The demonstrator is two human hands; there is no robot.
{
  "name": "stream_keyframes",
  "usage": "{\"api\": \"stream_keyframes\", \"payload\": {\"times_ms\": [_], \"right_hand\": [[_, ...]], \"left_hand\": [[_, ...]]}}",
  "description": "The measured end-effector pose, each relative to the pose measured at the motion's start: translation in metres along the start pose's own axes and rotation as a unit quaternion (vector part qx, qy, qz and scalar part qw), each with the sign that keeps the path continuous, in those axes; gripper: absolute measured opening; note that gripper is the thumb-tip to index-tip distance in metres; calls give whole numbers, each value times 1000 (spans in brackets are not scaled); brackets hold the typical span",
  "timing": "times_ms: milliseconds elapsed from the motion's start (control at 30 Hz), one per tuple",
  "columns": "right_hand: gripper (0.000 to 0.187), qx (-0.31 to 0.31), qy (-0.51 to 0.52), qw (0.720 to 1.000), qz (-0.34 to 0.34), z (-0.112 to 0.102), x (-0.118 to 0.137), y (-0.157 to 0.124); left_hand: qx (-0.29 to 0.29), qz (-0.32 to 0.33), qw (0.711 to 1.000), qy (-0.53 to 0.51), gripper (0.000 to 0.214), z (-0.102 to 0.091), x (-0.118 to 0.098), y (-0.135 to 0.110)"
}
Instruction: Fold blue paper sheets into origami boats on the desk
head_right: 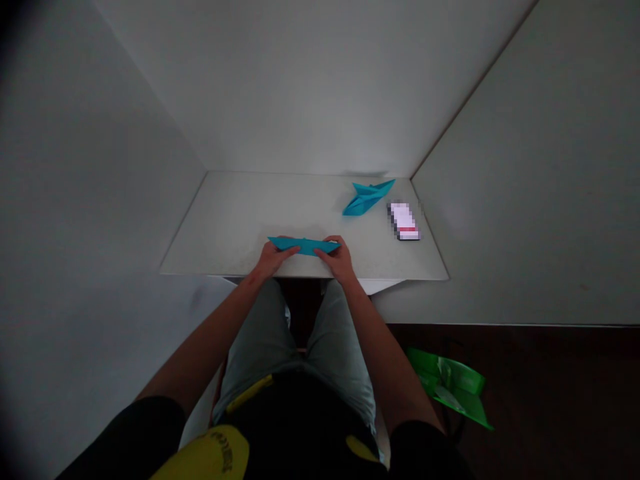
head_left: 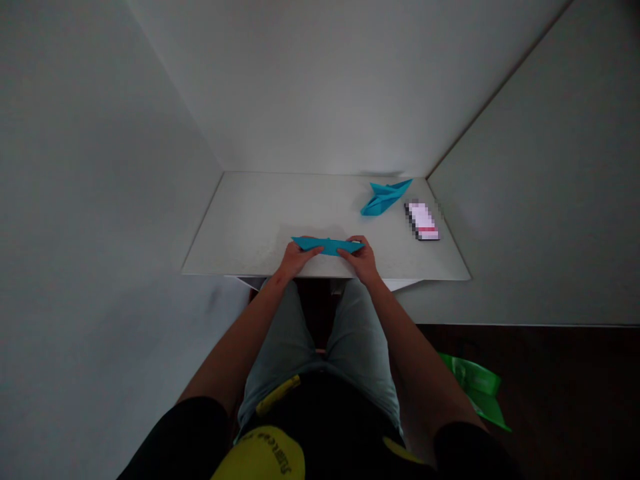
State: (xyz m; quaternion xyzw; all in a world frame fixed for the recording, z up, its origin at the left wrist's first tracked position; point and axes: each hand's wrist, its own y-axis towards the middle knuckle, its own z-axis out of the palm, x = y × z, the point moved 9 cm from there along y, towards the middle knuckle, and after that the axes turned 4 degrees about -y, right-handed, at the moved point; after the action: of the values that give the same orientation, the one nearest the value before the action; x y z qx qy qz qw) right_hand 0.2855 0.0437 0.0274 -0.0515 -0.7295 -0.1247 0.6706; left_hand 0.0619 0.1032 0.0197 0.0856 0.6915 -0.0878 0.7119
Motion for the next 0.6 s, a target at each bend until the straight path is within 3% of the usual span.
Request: {"api": "stream_keyframes", "payload": {"times_ms": [167,400,600], "right_hand": [[44,13,-46,999,1,0,5,0],[63,4,-55,998,25,-1,1,-1],[69,30,-59,998,20,7,5,-3]], "left_hand": [[-20,-13,999,-27,40,-2,1,0],[-111,11,993,-25,66,-13,-5,-3],[-134,11,985,-111,64,-15,-10,1]]}}
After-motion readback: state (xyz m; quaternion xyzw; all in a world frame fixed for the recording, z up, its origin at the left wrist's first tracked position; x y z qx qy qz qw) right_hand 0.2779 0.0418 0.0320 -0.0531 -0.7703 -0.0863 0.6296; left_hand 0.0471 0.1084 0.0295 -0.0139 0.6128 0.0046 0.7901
